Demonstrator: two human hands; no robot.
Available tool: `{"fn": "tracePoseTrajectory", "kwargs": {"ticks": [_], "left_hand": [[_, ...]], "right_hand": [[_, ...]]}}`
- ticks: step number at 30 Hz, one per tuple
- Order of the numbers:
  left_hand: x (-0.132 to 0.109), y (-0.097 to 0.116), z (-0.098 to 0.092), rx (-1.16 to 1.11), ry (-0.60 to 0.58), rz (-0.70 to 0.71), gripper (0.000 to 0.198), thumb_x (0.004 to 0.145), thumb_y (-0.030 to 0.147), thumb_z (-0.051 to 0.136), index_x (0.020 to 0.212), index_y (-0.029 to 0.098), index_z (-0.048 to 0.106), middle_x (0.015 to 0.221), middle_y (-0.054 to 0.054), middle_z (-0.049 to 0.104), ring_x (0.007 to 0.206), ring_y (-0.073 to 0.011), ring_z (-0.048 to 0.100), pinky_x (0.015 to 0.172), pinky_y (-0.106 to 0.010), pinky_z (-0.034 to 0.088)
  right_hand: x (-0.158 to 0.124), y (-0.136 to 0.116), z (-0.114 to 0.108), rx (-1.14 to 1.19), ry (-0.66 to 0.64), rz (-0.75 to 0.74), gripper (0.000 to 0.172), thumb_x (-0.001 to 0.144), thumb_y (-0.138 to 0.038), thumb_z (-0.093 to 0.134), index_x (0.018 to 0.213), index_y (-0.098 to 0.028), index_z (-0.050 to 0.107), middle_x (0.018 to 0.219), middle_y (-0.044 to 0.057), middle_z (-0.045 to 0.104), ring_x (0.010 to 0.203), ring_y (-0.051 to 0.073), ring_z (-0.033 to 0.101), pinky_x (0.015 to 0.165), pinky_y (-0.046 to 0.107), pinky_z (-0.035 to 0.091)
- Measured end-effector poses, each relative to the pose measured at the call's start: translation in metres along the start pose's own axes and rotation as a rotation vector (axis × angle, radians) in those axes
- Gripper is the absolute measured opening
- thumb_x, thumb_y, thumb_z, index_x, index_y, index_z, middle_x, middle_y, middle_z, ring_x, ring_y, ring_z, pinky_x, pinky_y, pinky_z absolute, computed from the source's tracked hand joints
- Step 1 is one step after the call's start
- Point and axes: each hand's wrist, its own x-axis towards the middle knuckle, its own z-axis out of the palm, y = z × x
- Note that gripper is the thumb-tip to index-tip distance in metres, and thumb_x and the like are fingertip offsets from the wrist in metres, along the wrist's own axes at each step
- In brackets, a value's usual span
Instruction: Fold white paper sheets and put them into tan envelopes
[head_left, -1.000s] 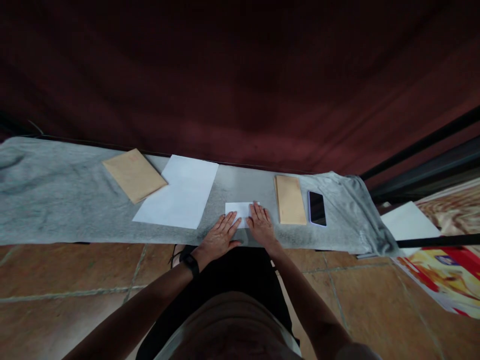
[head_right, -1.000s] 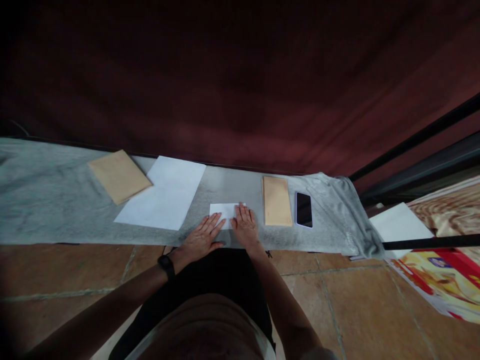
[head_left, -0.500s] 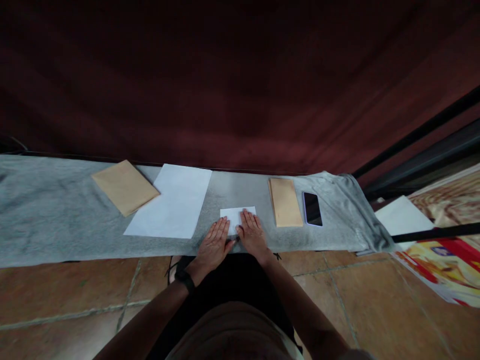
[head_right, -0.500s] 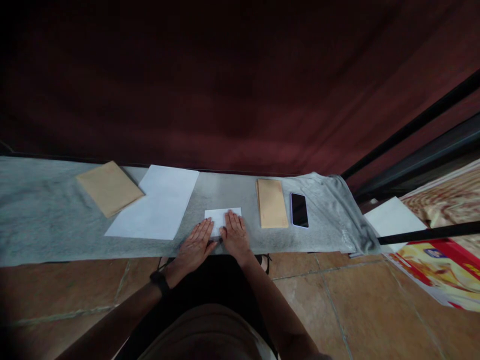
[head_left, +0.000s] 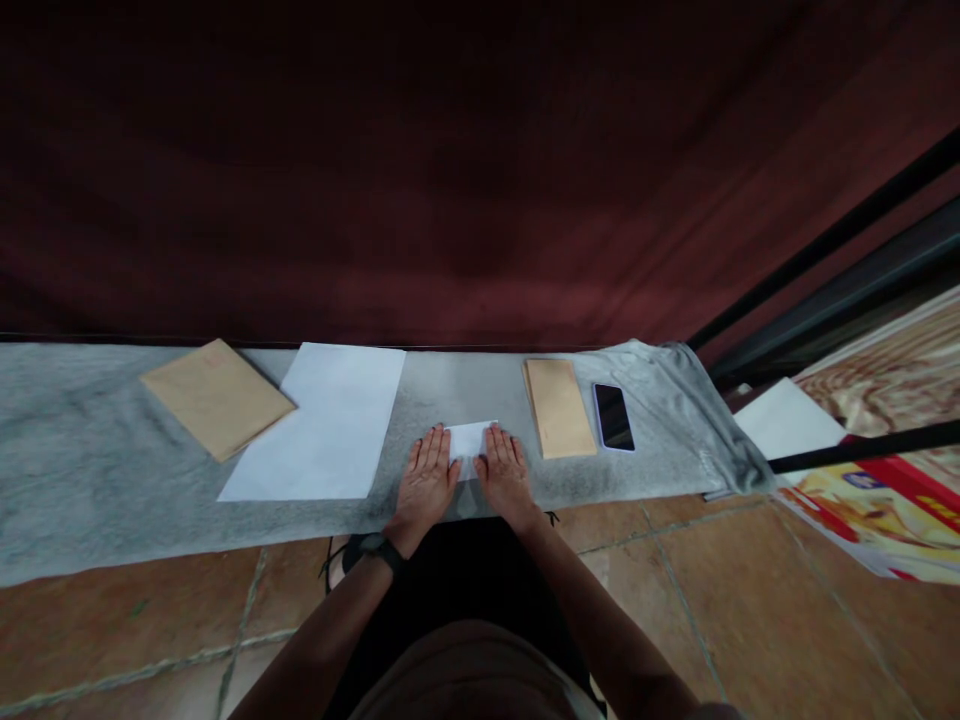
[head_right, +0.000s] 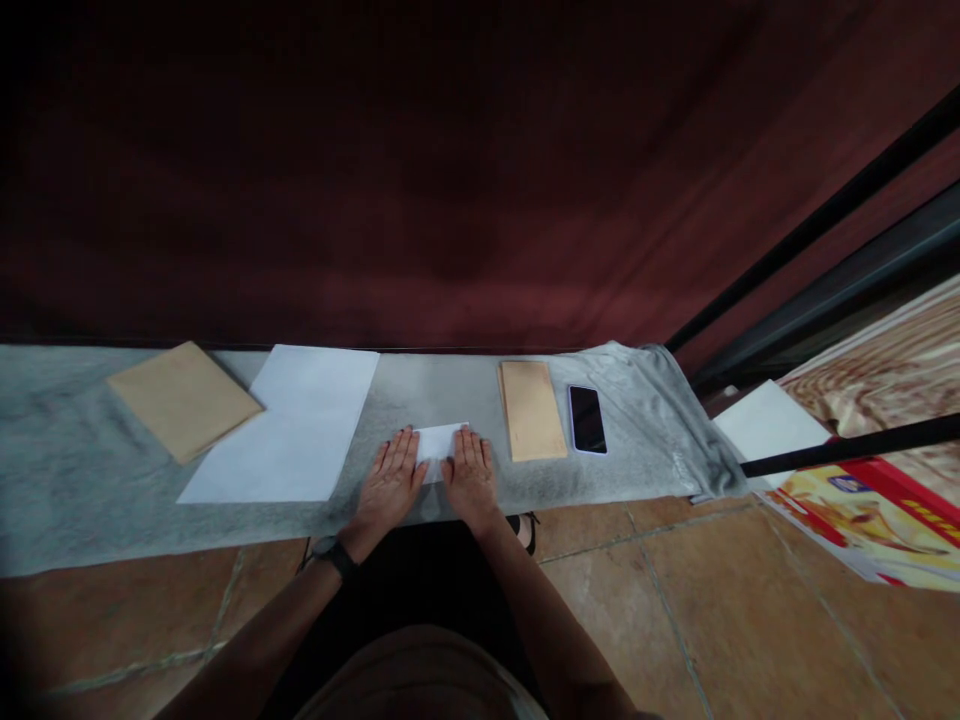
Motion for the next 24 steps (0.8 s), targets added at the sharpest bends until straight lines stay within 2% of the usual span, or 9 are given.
{"fn": "tracePoseTrajectory", "kwargs": {"ticks": [3,7,10,15,20,24], "left_hand": [[-0.001,-0.005,-0.002,0.005,0.012,-0.015,0.063,0.101,0.037,0.031,0.154,0.002,0.033,0.158,-0.022,0.038,0.151,-0.0308,0.03,0.122,-0.052,0.028],[-0.001,-0.009,-0.005,0.019,-0.016,0.016,0.06,0.1,0.03,0.031,0.154,0.004,0.034,0.159,-0.02,0.037,0.152,-0.0299,0.028,0.122,-0.052,0.028],[-0.001,-0.012,-0.006,0.018,-0.038,0.045,0.059,0.1,0.028,0.03,0.155,0.007,0.034,0.16,-0.018,0.036,0.152,-0.0288,0.027,0.122,-0.052,0.028],[-0.001,-0.014,-0.004,-0.004,0.007,0.015,0.063,0.101,0.037,0.032,0.157,0.01,0.029,0.159,-0.018,0.039,0.15,-0.0298,0.033,0.121,-0.054,0.029],[-0.004,-0.016,-0.005,-0.017,0.041,-0.008,0.065,0.101,0.042,0.031,0.159,0.011,0.025,0.158,-0.018,0.04,0.148,-0.0303,0.036,0.121,-0.054,0.029],[-0.007,-0.022,-0.008,-0.01,0.054,-0.021,0.064,0.102,0.042,0.029,0.158,0.01,0.028,0.157,-0.019,0.041,0.148,-0.0312,0.037,0.121,-0.054,0.029]], "right_hand": [[0.006,-0.009,0.001,0.01,-0.005,0.061,0.057,0.104,-0.032,0.041,0.154,-0.003,0.036,0.157,0.022,0.039,0.148,0.031,0.035,0.122,0.054,0.025],[0.017,-0.026,0.006,0.073,-0.049,-0.061,0.052,0.105,-0.032,0.04,0.153,-0.013,0.04,0.159,0.014,0.041,0.148,0.028,0.036,0.121,0.053,0.027],[0.021,-0.031,0.009,0.076,-0.057,-0.091,0.053,0.105,-0.034,0.038,0.154,-0.013,0.038,0.16,0.014,0.039,0.15,0.026,0.033,0.122,0.051,0.027],[0.02,-0.015,0.009,0.019,-0.027,-0.013,0.059,0.105,-0.037,0.04,0.157,-0.009,0.031,0.161,0.017,0.034,0.151,0.028,0.03,0.123,0.051,0.024],[0.013,0.006,0.005,-0.014,0.035,0.025,0.059,0.106,-0.037,0.037,0.157,-0.008,0.031,0.159,0.018,0.038,0.149,0.029,0.034,0.122,0.049,0.026],[0.007,0.013,0.004,-0.015,0.071,0.03,0.059,0.106,-0.038,0.036,0.157,-0.007,0.031,0.158,0.019,0.04,0.147,0.03,0.037,0.12,0.051,0.027]]}}
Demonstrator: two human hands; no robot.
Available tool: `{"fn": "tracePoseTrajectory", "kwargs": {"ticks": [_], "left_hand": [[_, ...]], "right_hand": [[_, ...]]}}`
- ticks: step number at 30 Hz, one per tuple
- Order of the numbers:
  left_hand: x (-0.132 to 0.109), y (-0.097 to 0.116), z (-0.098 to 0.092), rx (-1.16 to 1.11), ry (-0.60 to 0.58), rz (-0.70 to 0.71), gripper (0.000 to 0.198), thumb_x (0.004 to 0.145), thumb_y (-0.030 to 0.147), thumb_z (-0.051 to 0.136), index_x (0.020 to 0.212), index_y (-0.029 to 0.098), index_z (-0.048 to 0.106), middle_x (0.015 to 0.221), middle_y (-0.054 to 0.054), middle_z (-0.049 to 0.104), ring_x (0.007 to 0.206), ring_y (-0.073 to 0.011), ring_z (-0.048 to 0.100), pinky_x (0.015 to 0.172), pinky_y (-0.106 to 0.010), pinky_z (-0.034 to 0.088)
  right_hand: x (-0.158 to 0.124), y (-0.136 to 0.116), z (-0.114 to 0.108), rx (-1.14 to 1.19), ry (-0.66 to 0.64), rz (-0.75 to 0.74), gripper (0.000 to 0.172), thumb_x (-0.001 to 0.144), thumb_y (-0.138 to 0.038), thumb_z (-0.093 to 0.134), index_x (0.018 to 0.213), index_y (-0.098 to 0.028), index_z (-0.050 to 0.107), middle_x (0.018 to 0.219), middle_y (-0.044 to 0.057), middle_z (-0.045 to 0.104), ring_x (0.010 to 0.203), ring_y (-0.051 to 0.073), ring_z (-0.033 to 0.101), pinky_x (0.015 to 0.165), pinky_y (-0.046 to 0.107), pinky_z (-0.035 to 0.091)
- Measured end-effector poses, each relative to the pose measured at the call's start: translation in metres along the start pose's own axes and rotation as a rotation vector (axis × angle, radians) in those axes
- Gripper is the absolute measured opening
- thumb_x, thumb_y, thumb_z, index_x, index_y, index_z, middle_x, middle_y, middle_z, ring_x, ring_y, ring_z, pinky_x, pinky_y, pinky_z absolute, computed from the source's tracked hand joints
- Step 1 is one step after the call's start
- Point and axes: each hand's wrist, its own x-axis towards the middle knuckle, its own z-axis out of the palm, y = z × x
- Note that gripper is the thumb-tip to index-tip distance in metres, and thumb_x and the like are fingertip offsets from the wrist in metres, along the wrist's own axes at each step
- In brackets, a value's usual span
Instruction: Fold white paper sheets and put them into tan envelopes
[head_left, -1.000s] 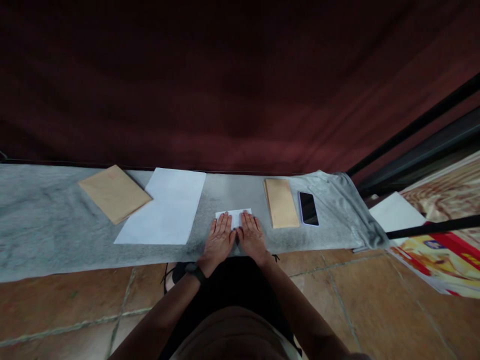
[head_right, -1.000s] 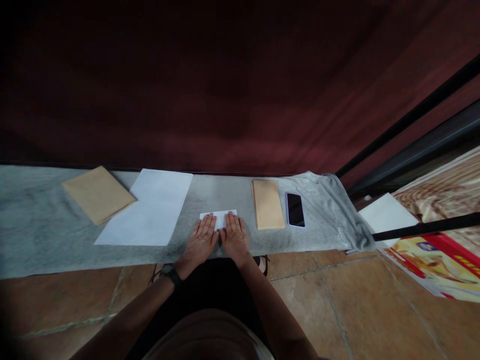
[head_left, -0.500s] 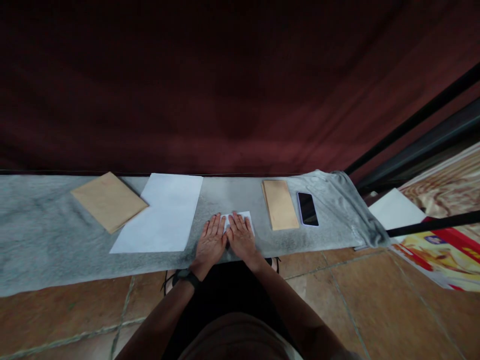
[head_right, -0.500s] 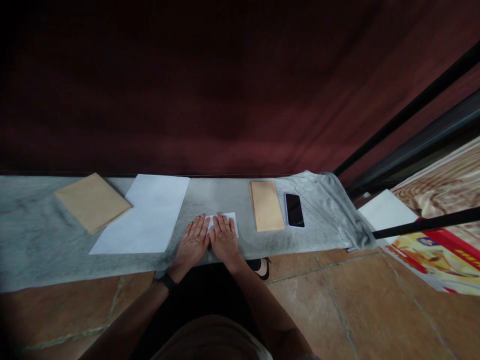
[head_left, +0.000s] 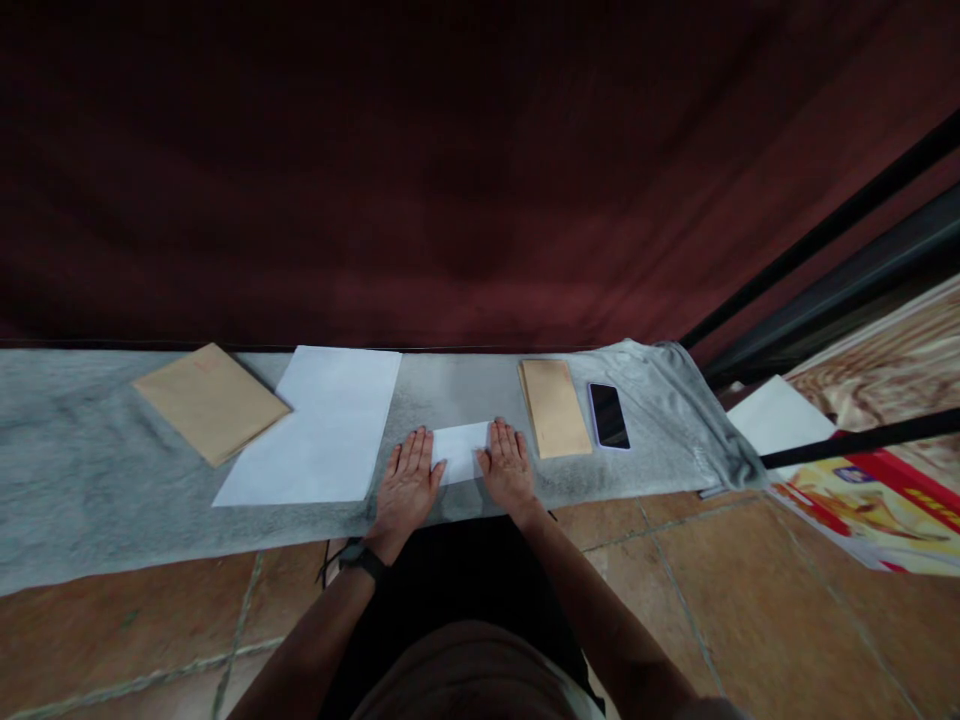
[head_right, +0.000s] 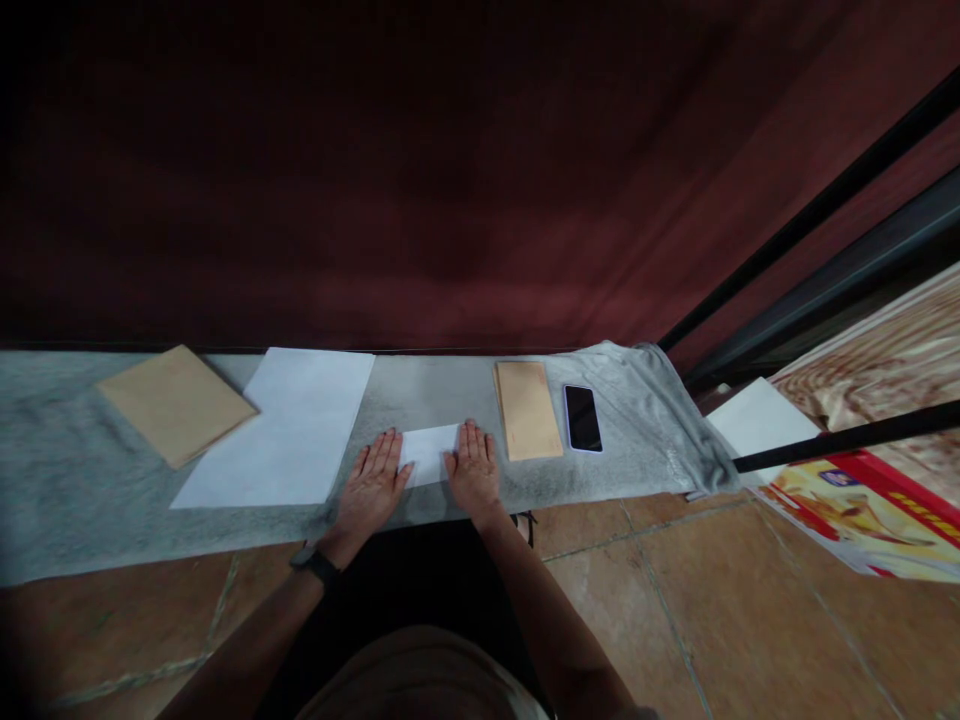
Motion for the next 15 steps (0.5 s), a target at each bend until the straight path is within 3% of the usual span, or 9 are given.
{"fn": "tracePoseTrajectory", "kwargs": {"ticks": [3,6,11,15], "left_hand": [[-0.003,0.0,-0.003,0.012,-0.003,-0.033,0.063,0.103,0.041,0.028,0.156,0.006,0.032,0.157,-0.02,0.04,0.148,-0.0331,0.035,0.121,-0.056,0.029],[-0.007,0.014,-0.004,0.007,0.01,-0.056,0.063,0.103,0.039,0.029,0.156,0.006,0.03,0.159,-0.021,0.037,0.15,-0.0337,0.031,0.121,-0.058,0.027],[-0.021,0.049,0.0,-0.034,-0.075,0.132,0.062,0.101,0.037,0.035,0.158,0.013,0.027,0.16,-0.014,0.038,0.15,-0.0262,0.033,0.123,-0.05,0.029],[-0.029,0.05,0.0,-0.004,-0.087,0.15,0.061,0.101,0.038,0.037,0.154,0.007,0.035,0.158,-0.017,0.04,0.15,-0.0273,0.032,0.123,-0.047,0.03]], "right_hand": [[-0.002,0.001,0.001,-0.008,0.007,-0.004,0.06,0.106,-0.038,0.037,0.156,-0.006,0.032,0.158,0.02,0.039,0.148,0.03,0.036,0.12,0.051,0.027],[-0.002,0.0,0.002,-0.01,0.016,-0.002,0.059,0.106,-0.038,0.037,0.157,-0.007,0.031,0.158,0.02,0.039,0.148,0.029,0.035,0.12,0.05,0.027],[-0.002,0.001,0.004,-0.01,-0.006,0.007,0.059,0.106,-0.037,0.037,0.157,-0.007,0.031,0.159,0.02,0.038,0.148,0.03,0.035,0.12,0.051,0.027],[-0.001,0.001,0.003,-0.021,-0.015,0.003,0.059,0.106,-0.038,0.037,0.156,-0.006,0.033,0.159,0.019,0.038,0.149,0.029,0.034,0.121,0.05,0.026]]}}
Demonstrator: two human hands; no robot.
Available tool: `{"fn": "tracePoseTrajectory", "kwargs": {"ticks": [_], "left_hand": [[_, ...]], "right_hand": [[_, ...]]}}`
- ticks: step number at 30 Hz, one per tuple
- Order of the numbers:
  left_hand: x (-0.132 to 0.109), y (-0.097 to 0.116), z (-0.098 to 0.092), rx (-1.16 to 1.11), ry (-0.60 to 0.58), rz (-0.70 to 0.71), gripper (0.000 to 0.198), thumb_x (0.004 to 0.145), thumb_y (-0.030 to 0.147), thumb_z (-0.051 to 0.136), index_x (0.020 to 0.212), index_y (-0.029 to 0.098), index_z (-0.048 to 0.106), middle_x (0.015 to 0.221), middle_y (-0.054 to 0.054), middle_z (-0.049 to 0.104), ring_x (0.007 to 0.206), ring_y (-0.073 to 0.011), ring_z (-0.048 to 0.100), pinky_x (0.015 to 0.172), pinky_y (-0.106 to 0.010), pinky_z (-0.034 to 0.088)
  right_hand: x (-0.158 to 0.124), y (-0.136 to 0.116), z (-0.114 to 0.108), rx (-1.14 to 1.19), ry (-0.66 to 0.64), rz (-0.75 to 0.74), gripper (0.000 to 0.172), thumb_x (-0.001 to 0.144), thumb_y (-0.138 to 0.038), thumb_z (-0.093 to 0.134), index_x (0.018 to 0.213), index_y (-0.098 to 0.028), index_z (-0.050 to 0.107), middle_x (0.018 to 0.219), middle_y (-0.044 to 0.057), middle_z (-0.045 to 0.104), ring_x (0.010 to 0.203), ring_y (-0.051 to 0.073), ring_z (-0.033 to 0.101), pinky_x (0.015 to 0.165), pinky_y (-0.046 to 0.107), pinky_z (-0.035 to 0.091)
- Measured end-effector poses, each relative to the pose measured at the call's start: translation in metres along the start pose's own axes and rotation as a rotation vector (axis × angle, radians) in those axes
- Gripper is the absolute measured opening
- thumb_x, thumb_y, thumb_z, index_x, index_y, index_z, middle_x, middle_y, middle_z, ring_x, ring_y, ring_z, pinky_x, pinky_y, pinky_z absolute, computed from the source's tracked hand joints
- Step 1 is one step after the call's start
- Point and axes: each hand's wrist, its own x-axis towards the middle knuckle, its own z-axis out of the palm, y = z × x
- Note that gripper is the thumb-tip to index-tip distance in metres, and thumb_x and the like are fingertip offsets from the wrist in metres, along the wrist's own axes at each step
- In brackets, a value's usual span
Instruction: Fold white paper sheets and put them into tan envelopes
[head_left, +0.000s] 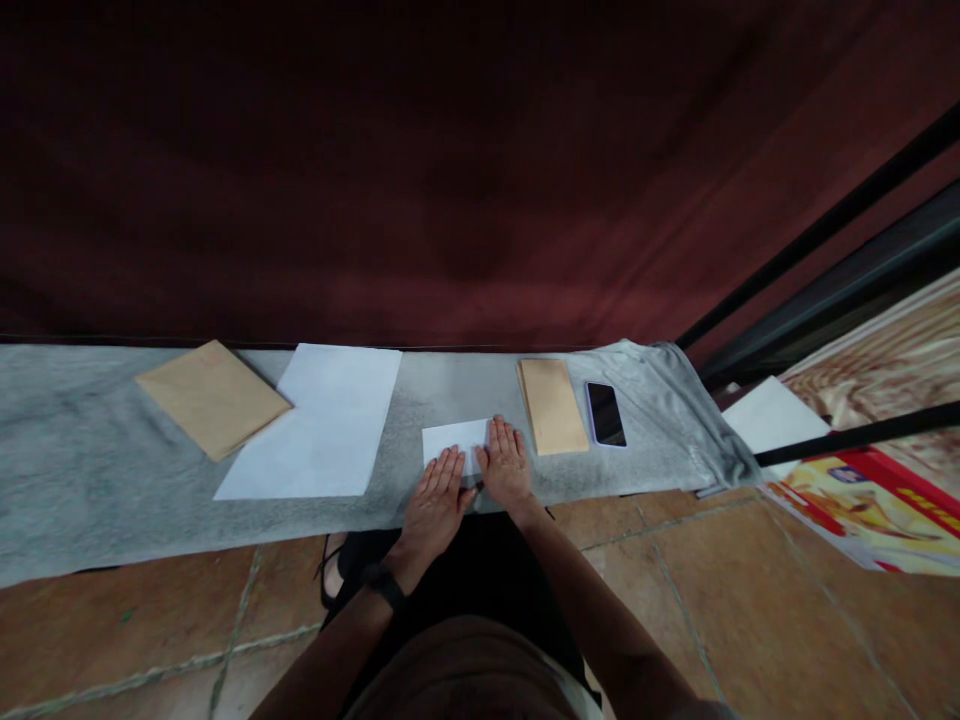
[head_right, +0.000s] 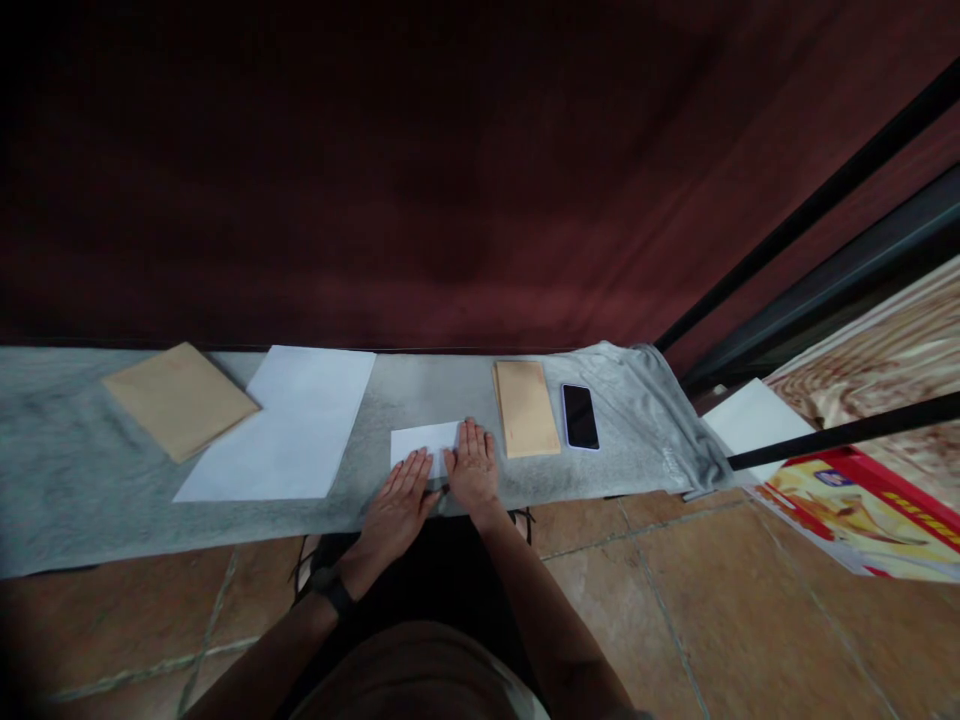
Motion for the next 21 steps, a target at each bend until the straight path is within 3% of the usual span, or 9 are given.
{"fn": "tracePoseTrajectory", "kwargs": {"ticks": [6,12,18,21], "left_hand": [[-0.007,-0.027,-0.009,0.032,-0.003,-0.034,0.057,0.101,0.037,0.037,0.149,0.007,0.043,0.154,-0.019,0.046,0.145,-0.0283,0.042,0.118,-0.045,0.038],[0.0,-0.044,-0.011,0.064,-0.136,-0.01,0.048,0.099,0.026,0.041,0.143,0.011,0.051,0.15,-0.018,0.052,0.141,-0.0266,0.048,0.114,-0.041,0.044],[0.004,-0.046,-0.009,0.133,-0.247,0.055,0.059,0.087,-0.001,0.033,0.139,0.014,0.055,0.15,-0.016,0.053,0.141,-0.0227,0.048,0.114,-0.041,0.044],[0.007,-0.042,-0.014,0.128,-0.233,0.067,0.06,0.084,-0.003,0.032,0.135,0.016,0.059,0.146,-0.015,0.058,0.138,-0.0233,0.052,0.112,-0.043,0.047]], "right_hand": [[-0.001,-0.001,-0.002,0.007,0.029,0.011,0.059,0.105,-0.035,0.042,0.155,-0.005,0.035,0.157,0.019,0.041,0.147,0.03,0.037,0.12,0.048,0.027],[-0.004,0.0,-0.008,0.039,0.049,0.012,0.053,0.104,-0.03,0.043,0.15,-0.005,0.043,0.154,0.017,0.047,0.144,0.027,0.042,0.121,0.045,0.027],[-0.003,0.003,-0.011,0.115,0.09,0.024,0.047,0.101,-0.025,0.045,0.145,-0.008,0.05,0.149,0.015,0.054,0.14,0.026,0.046,0.119,0.044,0.03],[-0.004,0.003,-0.011,0.179,0.107,0.028,0.045,0.1,-0.021,0.044,0.143,-0.01,0.053,0.146,0.014,0.057,0.138,0.024,0.048,0.119,0.044,0.032]]}}
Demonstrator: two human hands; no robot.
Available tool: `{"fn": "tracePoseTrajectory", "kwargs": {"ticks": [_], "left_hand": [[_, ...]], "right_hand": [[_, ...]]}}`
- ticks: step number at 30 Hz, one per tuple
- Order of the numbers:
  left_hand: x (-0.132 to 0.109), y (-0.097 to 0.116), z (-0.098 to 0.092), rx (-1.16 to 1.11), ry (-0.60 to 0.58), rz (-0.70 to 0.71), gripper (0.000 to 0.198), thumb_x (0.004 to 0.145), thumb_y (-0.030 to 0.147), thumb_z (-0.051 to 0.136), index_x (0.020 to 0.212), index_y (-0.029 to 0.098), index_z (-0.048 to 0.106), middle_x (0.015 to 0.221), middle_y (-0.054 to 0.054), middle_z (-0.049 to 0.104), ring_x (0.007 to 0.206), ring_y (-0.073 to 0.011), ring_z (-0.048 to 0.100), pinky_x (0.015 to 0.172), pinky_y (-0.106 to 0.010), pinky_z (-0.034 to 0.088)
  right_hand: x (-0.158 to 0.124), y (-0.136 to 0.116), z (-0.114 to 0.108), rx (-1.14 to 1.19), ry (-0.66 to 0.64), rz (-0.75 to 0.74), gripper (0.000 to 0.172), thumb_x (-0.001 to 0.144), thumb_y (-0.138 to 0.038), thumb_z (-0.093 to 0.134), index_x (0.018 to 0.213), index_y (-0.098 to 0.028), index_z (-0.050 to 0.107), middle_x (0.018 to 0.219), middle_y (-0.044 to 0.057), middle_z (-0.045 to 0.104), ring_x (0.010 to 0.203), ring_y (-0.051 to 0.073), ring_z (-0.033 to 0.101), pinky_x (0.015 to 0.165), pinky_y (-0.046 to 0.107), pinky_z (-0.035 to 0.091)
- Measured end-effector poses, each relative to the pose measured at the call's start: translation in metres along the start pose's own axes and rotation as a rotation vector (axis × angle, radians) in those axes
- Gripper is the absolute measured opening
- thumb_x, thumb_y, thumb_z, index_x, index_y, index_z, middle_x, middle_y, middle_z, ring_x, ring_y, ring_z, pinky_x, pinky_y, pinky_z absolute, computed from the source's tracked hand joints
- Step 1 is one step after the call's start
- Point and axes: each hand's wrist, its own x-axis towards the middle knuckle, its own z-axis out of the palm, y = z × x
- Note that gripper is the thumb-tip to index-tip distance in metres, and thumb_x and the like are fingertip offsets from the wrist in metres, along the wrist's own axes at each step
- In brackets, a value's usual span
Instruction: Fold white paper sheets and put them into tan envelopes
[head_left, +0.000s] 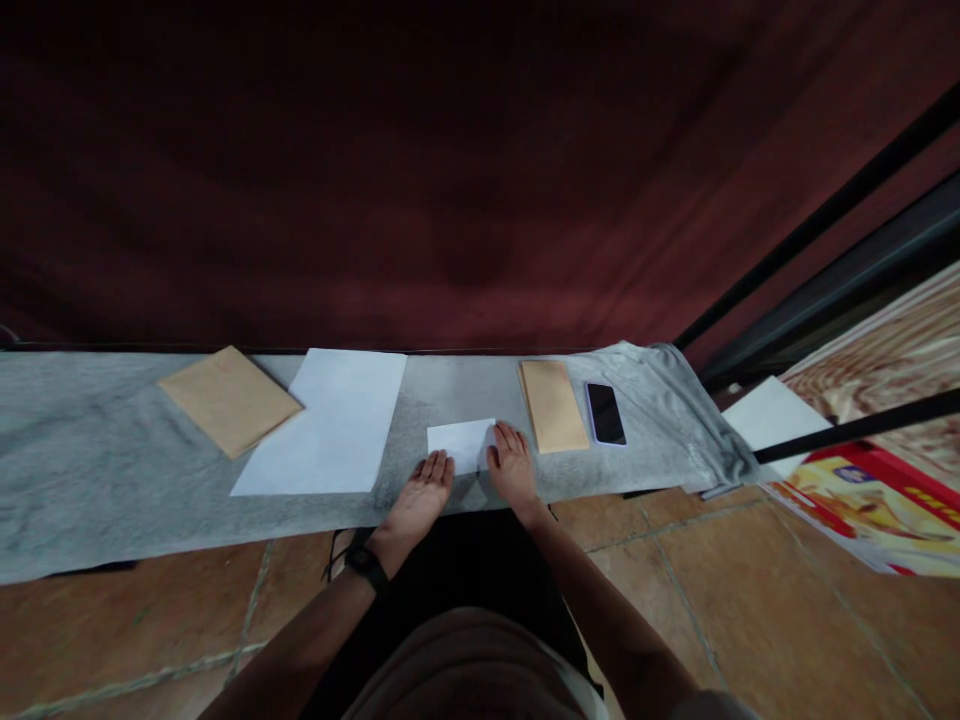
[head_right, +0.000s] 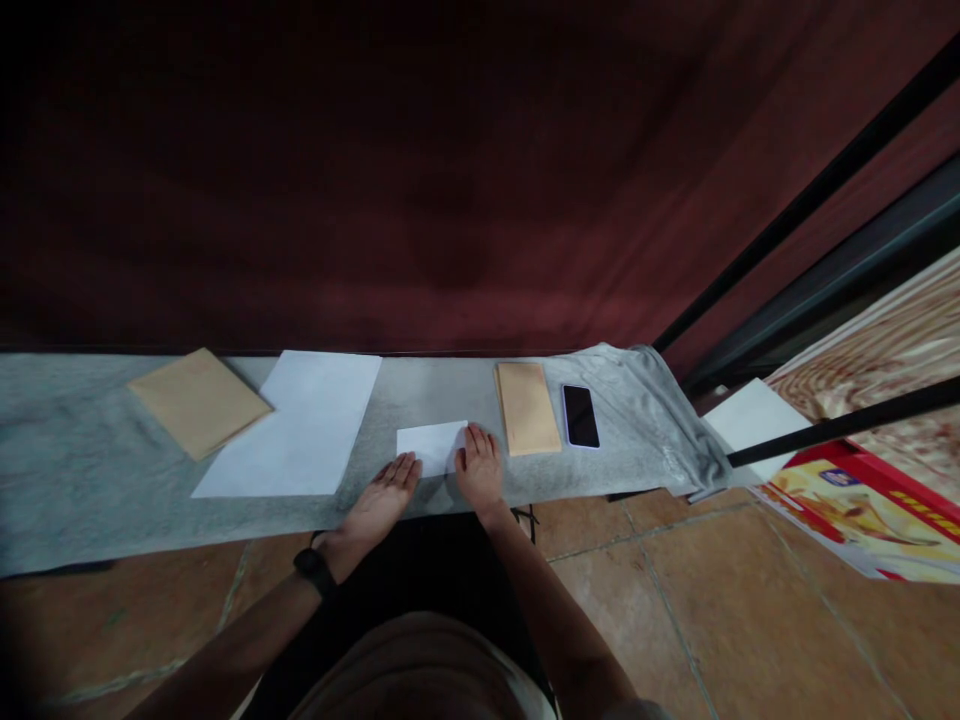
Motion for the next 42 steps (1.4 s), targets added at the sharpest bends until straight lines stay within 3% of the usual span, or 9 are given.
{"fn": "tracePoseTrajectory", "kwargs": {"ticks": [9,14,17,21,25,28,31,34,42], "left_hand": [[0.002,-0.011,-0.046,-0.311,0.259,-0.084,0.029,0.098,0.025,0.045,0.109,0.02,0.071,0.112,-0.01,0.075,0.107,-0.0259,0.068,0.098,-0.043,0.051],[0.014,-0.023,-0.067,-0.848,0.437,-0.301,0.023,0.091,0.041,0.059,0.091,0.022,0.072,0.084,-0.002,0.074,0.079,-0.0179,0.066,0.075,-0.03,0.051],[0.023,-0.025,-0.068,-1.16,0.518,-0.521,0.029,0.082,0.044,0.068,0.099,0.02,0.07,0.063,0.004,0.059,0.059,-0.0124,0.054,0.057,-0.024,0.042],[0.028,-0.021,-0.05,-1.412,0.449,-0.636,0.055,0.075,0.037,0.073,0.125,0.017,0.06,0.068,0.005,0.062,0.059,-0.0126,0.056,0.056,-0.024,0.044],[0.033,-0.019,-0.021,-1.258,0.413,-0.697,0.053,0.074,0.022,0.067,0.126,0.016,0.06,0.072,0.003,0.063,0.062,-0.0137,0.059,0.062,-0.027,0.049],[0.037,-0.017,-0.009,-1.108,0.42,-0.703,0.048,0.074,0.015,0.064,0.123,0.016,0.063,0.079,0.0,0.065,0.069,-0.0157,0.062,0.072,-0.031,0.054],[0.038,-0.011,-0.008,-0.819,0.424,-0.581,0.044,0.08,0.012,0.055,0.123,0.017,0.064,0.101,-0.007,0.068,0.084,-0.0192,0.067,0.085,-0.036,0.056],[0.034,0.001,-0.012,-0.563,0.412,-0.469,0.042,0.088,0.011,0.045,0.126,0.016,0.063,0.118,-0.013,0.067,0.101,-0.0231,0.067,0.095,-0.04,0.054],[0.029,0.026,-0.006,-0.229,0.252,-0.236,0.054,0.102,0.034,0.035,0.148,0.01,0.045,0.154,-0.018,0.047,0.147,-0.0316,0.038,0.119,-0.054,0.032]], "right_hand": [[-0.007,-0.002,-0.02,0.286,-0.114,-0.146,0.051,0.099,-0.038,0.056,0.146,-0.022,0.048,0.148,0.009,0.056,0.138,0.022,0.049,0.119,0.046,0.034],[0.013,-0.005,-0.034,0.524,-0.115,0.031,0.025,0.098,-0.037,0.053,0.109,-0.023,0.071,0.101,0.005,0.076,0.095,0.019,0.07,0.091,0.034,0.054],[0.028,-0.01,-0.032,0.612,-0.058,0.211,0.028,0.096,-0.043,0.051,0.097,-0.021,0.07,0.081,0.0,0.071,0.073,0.016,0.066,0.066,0.025,0.052],[0.043,-0.009,-0.018,0.574,-0.01,0.304,0.027,0.094,-0.04,0.049,0.089,-0.021,0.067,0.075,-0.002,0.068,0.068,0.015,0.062,0.064,0.024,0.049],[0.044,-0.003,-0.006,0.475,-0.003,0.358,0.022,0.092,-0.029,0.051,0.098,-0.017,0.068,0.08,0.004,0.07,0.072,0.02,0.066,0.068,0.029,0.052],[0.038,-0.005,-0.003,0.384,0.009,0.349,0.032,0.092,-0.019,0.049,0.118,-0.014,0.065,0.108,0.014,0.071,0.097,0.025,0.067,0.086,0.037,0.053],[0.029,-0.016,-0.001,0.151,0.018,0.195,0.043,0.095,-0.016,0.048,0.137,-0.013,0.055,0.142,0.019,0.056,0.13,0.028,0.052,0.107,0.044,0.044],[0.017,-0.033,0.005,0.027,-0.065,-0.009,0.045,0.101,-0.021,0.044,0.145,-0.013,0.049,0.154,0.016,0.046,0.143,0.024,0.04,0.116,0.043,0.037],[-0.004,-0.05,0.018,-0.038,-0.244,-0.186,0.06,0.1,-0.02,0.041,0.159,-0.016,0.03,0.161,0.014,0.036,0.149,0.027,0.033,0.122,0.05,0.026]]}}
